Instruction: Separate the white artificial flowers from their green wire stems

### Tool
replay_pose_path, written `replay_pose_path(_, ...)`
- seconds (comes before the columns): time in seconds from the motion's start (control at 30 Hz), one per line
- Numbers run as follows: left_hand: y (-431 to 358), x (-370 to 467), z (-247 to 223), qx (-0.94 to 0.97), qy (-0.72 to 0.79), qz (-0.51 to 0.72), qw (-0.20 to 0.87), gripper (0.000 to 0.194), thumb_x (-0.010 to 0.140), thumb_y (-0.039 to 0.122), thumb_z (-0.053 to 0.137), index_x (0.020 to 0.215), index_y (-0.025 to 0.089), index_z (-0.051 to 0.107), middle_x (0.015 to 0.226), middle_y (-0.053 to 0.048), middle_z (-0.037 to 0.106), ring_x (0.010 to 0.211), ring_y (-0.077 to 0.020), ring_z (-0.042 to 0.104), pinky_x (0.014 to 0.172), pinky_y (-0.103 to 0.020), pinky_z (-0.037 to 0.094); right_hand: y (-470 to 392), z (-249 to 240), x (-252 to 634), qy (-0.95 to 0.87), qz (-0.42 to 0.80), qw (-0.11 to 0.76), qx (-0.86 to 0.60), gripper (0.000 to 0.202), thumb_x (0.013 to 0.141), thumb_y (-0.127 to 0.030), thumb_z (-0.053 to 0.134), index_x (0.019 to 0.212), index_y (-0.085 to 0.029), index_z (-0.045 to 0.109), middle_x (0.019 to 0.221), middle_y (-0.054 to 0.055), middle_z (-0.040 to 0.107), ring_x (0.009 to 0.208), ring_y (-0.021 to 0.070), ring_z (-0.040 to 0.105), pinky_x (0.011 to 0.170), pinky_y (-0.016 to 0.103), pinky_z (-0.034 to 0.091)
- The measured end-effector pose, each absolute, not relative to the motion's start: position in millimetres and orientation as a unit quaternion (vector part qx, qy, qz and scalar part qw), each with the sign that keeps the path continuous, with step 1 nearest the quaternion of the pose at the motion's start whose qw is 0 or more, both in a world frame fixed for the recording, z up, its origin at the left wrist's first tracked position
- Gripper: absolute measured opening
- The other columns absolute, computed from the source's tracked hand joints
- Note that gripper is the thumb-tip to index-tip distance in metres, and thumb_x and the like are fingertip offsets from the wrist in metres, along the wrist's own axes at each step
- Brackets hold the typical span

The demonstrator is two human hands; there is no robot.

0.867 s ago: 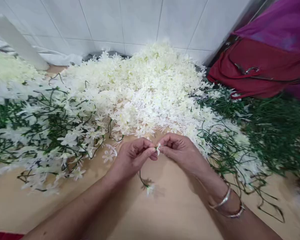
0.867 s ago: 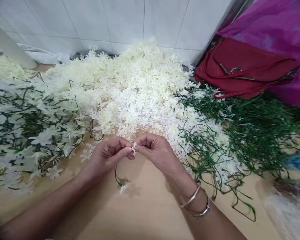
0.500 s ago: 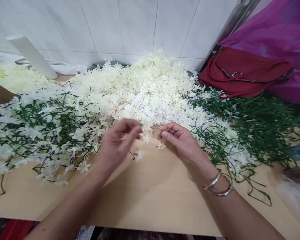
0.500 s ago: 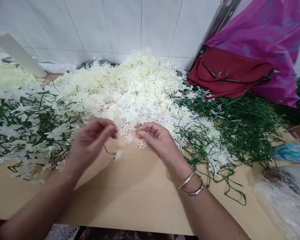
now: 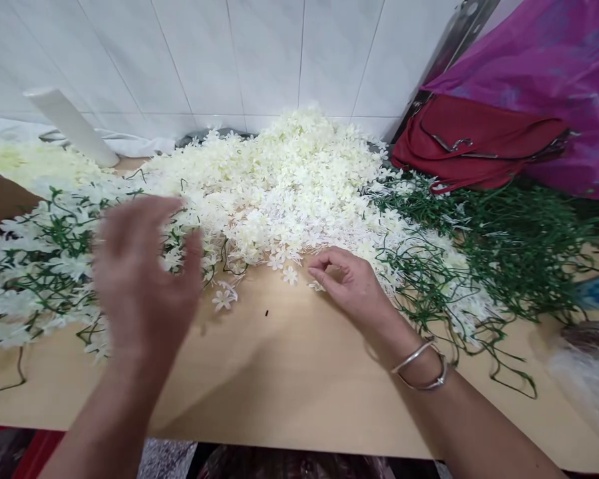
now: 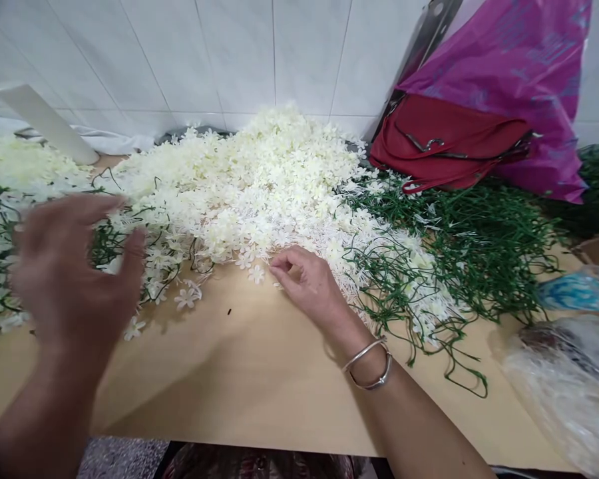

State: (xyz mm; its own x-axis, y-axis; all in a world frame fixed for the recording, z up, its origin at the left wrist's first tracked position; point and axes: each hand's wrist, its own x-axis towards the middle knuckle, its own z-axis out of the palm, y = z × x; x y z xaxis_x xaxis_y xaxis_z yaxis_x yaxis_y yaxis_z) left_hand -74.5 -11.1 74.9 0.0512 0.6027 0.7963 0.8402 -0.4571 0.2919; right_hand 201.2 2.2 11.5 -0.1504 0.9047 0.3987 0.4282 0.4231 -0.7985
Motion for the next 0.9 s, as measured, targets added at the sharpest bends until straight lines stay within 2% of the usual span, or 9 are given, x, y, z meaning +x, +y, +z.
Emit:
replay_pose_path(0.07, -8, -39, 60, -0.801, -0.462, -0.367, 0.097, 0.024, 0.099, 0.021, 0.066, 0.123, 0.018, 0.068, 0.121, -0.01, 0.07, 0.113, -0.027, 0.065, 0.098, -0.042, 0.051, 2, 12, 202, -0.735, 0.216, 0.438, -0.47, 0.011, 0.093, -0.016, 0.065, 0.087, -0.021, 0.071, 0.088, 0.003, 0.074, 0.084, 0.02, 0.067, 0.081, 0.035, 0.051)
replay_pose_path(0.13, -3, -16, 42, -0.855, -0.446, -0.257, 0.062, 0.026, 0.101, 0.022, 0.062, 0.126, 0.016, 0.065, 0.121, -0.012, 0.07, 0.105, -0.0276, 0.067, 0.088, -0.042, 0.052, 3, 11, 203, -0.736, 0.182, 0.443, -0.478, 0.012, 0.095, -0.015, 0.063, 0.089, -0.021, 0.071, 0.089, 0.004, 0.074, 0.085, 0.0207, 0.068, 0.08, 0.035, 0.051)
replay_pose_path(0.2, 3, -5, 27, -0.865, -0.457, -0.197, 0.058, 0.022, 0.102, 0.024, 0.059, 0.121, 0.014, 0.066, 0.118, -0.014, 0.07, 0.101, -0.0303, 0.067, 0.083, -0.044, 0.051, 3, 9, 204, -0.736, 0.162, 0.45, -0.48, 0.013, 0.097, -0.015, 0.062, 0.092, -0.022, 0.072, 0.09, 0.005, 0.074, 0.086, 0.0212, 0.068, 0.08, 0.035, 0.053)
replay_pose_path(0.3, 7, -3, 12, -0.864, -0.468, -0.179, 0.053, 0.015, 0.104, 0.024, 0.055, 0.108, 0.017, 0.068, 0.111, -0.012, 0.07, 0.097, -0.0307, 0.066, 0.084, -0.045, 0.048, 6, 4, 202, -0.768, 0.135, 0.43, -0.456, 0.016, 0.1, -0.015, 0.059, 0.105, -0.021, 0.074, 0.103, 0.007, 0.076, 0.099, 0.0232, 0.068, 0.09, 0.039, 0.054)
replay_pose_path(0.4, 6, -7, 8, -0.861, -0.458, -0.221, 0.009, 0.014, 0.104, 0.02, 0.054, 0.097, 0.02, 0.066, 0.105, -0.008, 0.072, 0.098, -0.0272, 0.068, 0.087, -0.043, 0.047, 12, -1, 198, -0.821, 0.088, 0.369, -0.427, 0.024, 0.102, -0.014, 0.058, 0.119, -0.019, 0.073, 0.121, 0.011, 0.075, 0.113, 0.0263, 0.064, 0.101, 0.044, 0.053)
replay_pose_path(0.47, 5, -9, 10, -0.834, -0.463, -0.295, -0.044, 0.012, 0.1, 0.019, 0.057, 0.09, 0.021, 0.063, 0.102, -0.005, 0.074, 0.097, -0.0238, 0.069, 0.087, -0.039, 0.048, 15, -2, 196, -0.841, 0.058, 0.331, -0.424, 0.024, 0.101, -0.015, 0.06, 0.12, -0.018, 0.074, 0.125, 0.012, 0.075, 0.115, 0.0284, 0.063, 0.103, 0.046, 0.052)
replay_pose_path(0.67, 5, -14, 19, -0.629, -0.51, -0.488, -0.325, 0.017, 0.086, 0.028, 0.072, 0.079, 0.021, 0.059, 0.091, -0.003, 0.075, 0.083, -0.0181, 0.072, 0.072, -0.028, 0.052, 10, 4, 203, -0.815, 0.056, 0.289, -0.499, 0.016, 0.096, -0.007, 0.06, 0.094, -0.015, 0.074, 0.096, 0.012, 0.075, 0.091, 0.0281, 0.065, 0.085, 0.044, 0.055)
replay_pose_path(0.77, 5, -11, 20, -0.56, -0.479, -0.512, -0.441, 0.02, 0.086, 0.033, 0.076, 0.092, 0.02, 0.063, 0.083, 0.0, 0.072, 0.079, -0.017, 0.075, 0.073, -0.026, 0.055, 5, 6, 207, -0.773, 0.092, 0.339, -0.529, 0.018, 0.094, -0.007, 0.06, 0.099, -0.018, 0.073, 0.094, 0.009, 0.072, 0.086, 0.0247, 0.065, 0.081, 0.04, 0.054)
replay_pose_path(0.9, 4, -6, 18, -0.532, -0.481, -0.51, -0.475, 0.028, 0.084, 0.041, 0.08, 0.097, 0.019, 0.068, 0.082, -0.001, 0.074, 0.081, -0.019, 0.078, 0.074, -0.025, 0.057, 4, 7, 204, -0.697, 0.195, 0.455, -0.518, 0.025, 0.09, -0.009, 0.065, 0.107, -0.023, 0.074, 0.105, 0.006, 0.069, 0.083, 0.0184, 0.065, 0.08, 0.035, 0.057)
